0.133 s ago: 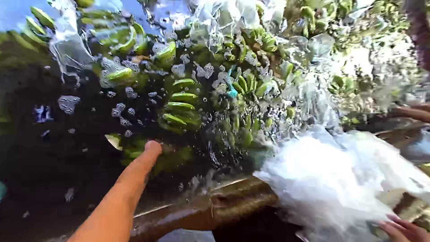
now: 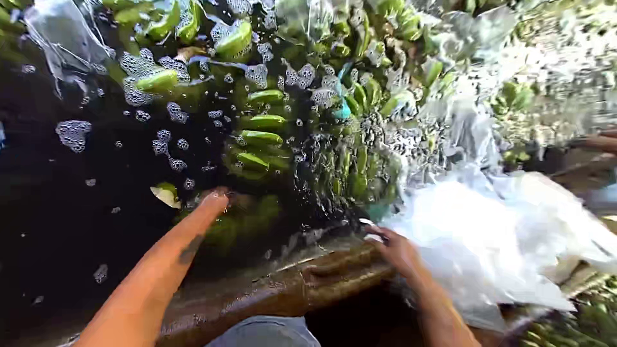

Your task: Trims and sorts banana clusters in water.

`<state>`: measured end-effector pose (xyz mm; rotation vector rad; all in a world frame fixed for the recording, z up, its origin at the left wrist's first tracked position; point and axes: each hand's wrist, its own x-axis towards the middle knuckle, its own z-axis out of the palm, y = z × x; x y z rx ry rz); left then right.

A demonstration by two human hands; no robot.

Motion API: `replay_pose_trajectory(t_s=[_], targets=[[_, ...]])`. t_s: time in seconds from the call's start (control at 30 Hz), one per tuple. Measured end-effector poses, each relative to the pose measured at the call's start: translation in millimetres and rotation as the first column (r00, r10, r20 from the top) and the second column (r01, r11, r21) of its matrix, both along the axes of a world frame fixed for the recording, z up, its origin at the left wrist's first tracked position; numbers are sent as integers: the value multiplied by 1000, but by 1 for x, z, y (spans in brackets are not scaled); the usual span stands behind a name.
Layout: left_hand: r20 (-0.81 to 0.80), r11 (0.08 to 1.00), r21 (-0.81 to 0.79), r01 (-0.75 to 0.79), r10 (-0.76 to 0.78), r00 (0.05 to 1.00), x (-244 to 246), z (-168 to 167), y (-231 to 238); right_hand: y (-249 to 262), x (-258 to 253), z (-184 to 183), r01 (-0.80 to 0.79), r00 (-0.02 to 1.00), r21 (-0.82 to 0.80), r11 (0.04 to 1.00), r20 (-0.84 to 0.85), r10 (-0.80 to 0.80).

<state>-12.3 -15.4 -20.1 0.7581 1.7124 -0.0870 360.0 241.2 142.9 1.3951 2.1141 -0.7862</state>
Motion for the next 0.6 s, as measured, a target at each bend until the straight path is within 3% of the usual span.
replay_pose_trajectory(t_s=[0.07, 0.13, 0.2, 0.27, 0.37, 0.53, 0.6], targets=[[-8, 990, 52, -130, 131, 991, -9, -1, -27, -11, -44, -60, -67, 997, -199, 978, 24, 73], [-1, 961, 118, -251, 253, 967, -20, -11, -69, -26, -67, -113, 32, 999, -285, 958, 7, -31], [89, 893, 175, -416, 406, 910, -25, -22, -116, -58, -85, -152, 273, 958, -269, 924, -13, -287], [214, 810, 176, -560, 523, 825, -26, -27, -154, -98, -102, -175, 545, 795, -333, 770, -88, -600], [249, 776, 149, -613, 570, 783, -13, -19, -180, -164, -130, -178, 682, 528, -559, 472, -72, -846], [44, 730, 92, -677, 677, 735, 16, -19, -181, -206, -178, -171, 745, 505, -580, 330, 167, -847], [-98, 848, 90, -521, 529, 843, 19, -21, -180, -204, -189, -167, 701, 474, -668, 250, 174, -863]])
